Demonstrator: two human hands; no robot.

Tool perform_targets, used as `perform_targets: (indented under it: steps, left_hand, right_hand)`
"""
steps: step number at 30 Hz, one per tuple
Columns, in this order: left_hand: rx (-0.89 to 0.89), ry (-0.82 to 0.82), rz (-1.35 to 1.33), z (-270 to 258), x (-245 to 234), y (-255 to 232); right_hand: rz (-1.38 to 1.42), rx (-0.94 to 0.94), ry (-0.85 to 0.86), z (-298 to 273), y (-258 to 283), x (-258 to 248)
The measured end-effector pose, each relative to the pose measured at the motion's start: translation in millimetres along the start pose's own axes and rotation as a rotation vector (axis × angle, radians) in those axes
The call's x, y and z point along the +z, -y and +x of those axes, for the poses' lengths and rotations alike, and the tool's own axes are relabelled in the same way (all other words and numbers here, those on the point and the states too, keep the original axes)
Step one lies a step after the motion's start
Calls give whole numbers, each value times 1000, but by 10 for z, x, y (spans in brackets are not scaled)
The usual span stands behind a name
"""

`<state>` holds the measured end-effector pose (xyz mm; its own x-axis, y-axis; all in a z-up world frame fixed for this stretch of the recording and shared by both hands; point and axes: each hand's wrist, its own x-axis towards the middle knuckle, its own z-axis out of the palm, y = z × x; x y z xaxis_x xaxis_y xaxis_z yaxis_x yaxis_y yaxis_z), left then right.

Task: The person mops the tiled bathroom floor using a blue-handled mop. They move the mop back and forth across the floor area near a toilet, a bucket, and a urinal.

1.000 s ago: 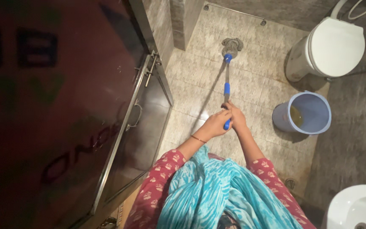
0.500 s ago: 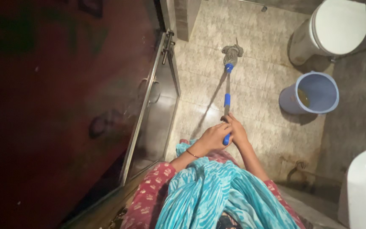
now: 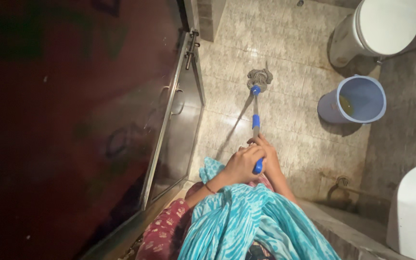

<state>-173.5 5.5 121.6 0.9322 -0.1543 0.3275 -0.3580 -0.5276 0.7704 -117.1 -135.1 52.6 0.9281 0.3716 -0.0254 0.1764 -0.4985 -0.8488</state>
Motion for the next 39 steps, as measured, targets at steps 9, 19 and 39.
perform_targets:
  steps: [9,19,39]
  left_hand:
    - [-18,-39,-29,713,161,202]
    - [-51,-16,-83,1493,800,963]
    - [87,104,59,769,1078,1083]
  right_hand:
    - [-132,-307,-21,758,-485,-318]
    - [-262,-381,90,1835,-1640,-545]
    - [-246,-100,119,1121,-1455,-386]
